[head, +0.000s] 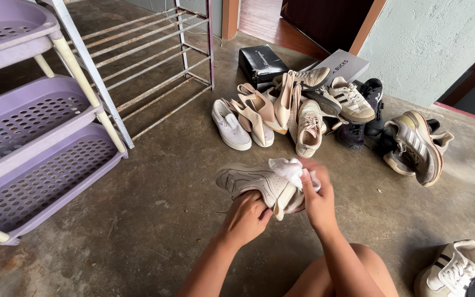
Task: The person wipes a white metal shoe rack with a cloth, then cleans several pairs of shoes and insoles with the same cloth. The person handles each shoe individually, wiping the exterior and interior surfaces.
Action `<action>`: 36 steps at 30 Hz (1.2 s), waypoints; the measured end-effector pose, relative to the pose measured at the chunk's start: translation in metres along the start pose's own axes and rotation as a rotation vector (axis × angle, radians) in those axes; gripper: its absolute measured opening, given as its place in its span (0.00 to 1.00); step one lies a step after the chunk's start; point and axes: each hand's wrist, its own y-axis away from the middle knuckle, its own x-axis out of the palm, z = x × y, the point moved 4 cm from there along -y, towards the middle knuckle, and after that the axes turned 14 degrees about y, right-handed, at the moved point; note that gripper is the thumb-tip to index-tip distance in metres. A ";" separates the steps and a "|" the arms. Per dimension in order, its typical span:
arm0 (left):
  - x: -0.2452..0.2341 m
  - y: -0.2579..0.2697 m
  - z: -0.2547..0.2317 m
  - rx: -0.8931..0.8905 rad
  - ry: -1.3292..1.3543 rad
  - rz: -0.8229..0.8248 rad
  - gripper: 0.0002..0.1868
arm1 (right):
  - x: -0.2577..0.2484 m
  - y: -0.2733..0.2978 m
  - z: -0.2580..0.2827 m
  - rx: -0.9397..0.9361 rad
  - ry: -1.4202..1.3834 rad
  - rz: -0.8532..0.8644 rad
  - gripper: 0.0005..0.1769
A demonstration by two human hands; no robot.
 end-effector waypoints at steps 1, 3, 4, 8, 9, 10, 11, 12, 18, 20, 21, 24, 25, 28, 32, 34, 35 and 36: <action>-0.002 -0.003 -0.005 -0.002 -0.015 -0.014 0.09 | 0.003 0.003 -0.001 0.044 -0.023 0.043 0.13; -0.012 -0.010 -0.018 -0.070 0.070 -0.061 0.08 | 0.009 0.016 -0.003 0.132 -0.064 0.129 0.17; -0.019 -0.013 -0.026 -0.135 0.169 -0.094 0.09 | 0.009 0.017 0.001 0.035 -0.011 0.071 0.17; -0.016 -0.007 -0.040 -0.747 0.547 0.143 0.18 | 0.016 0.023 -0.004 -0.138 0.112 -0.118 0.18; -0.013 -0.008 -0.045 -0.667 0.850 0.097 0.22 | 0.016 0.023 -0.008 -0.128 0.123 -0.157 0.19; -0.010 -0.006 -0.047 -0.573 1.149 0.048 0.27 | 0.017 0.023 -0.012 -0.089 0.089 -0.154 0.19; -0.007 -0.006 -0.047 -0.465 1.445 -0.005 0.33 | 0.017 0.023 -0.015 -0.052 0.057 -0.152 0.18; -0.002 -0.005 -0.038 -0.528 1.630 -0.108 0.36 | 0.017 0.022 -0.017 -0.015 0.025 -0.149 0.19; 0.011 0.001 -0.011 -0.836 2.225 -0.585 0.41 | 0.027 0.029 -0.007 -0.230 0.130 -0.211 0.13; 0.017 0.003 -0.001 -0.882 2.102 -0.682 0.28 | 0.031 0.035 -0.010 -0.295 0.222 -0.228 0.10; 0.020 0.006 0.003 -0.967 2.020 -0.681 0.27 | 0.032 0.038 -0.012 -0.330 0.269 -0.234 0.09; 0.026 0.012 0.016 -1.066 1.790 -0.664 0.26 | 0.029 0.032 -0.019 -0.371 0.283 -0.263 0.05; 0.029 0.011 0.018 -1.004 1.734 -0.654 0.28 | 0.021 0.028 -0.026 -0.180 0.216 -0.257 0.05; 0.028 0.011 0.024 -0.924 1.520 -0.576 0.33 | -0.001 0.021 -0.029 0.157 -0.010 -0.283 0.05; 0.018 0.003 0.026 -0.718 1.186 -0.411 0.45 | -0.010 0.025 0.004 -0.007 -0.091 -0.317 0.06; 0.016 0.002 0.022 -0.672 1.014 -0.326 0.46 | 0.012 0.032 0.028 -0.306 0.132 -0.263 0.06; 0.014 0.001 0.019 -0.646 0.926 -0.283 0.47 | 0.030 0.039 0.042 -0.566 0.305 -0.230 0.05; 0.011 0.000 0.015 -0.610 0.792 -0.246 0.42 | 0.041 0.045 0.046 -0.561 0.378 -0.216 0.07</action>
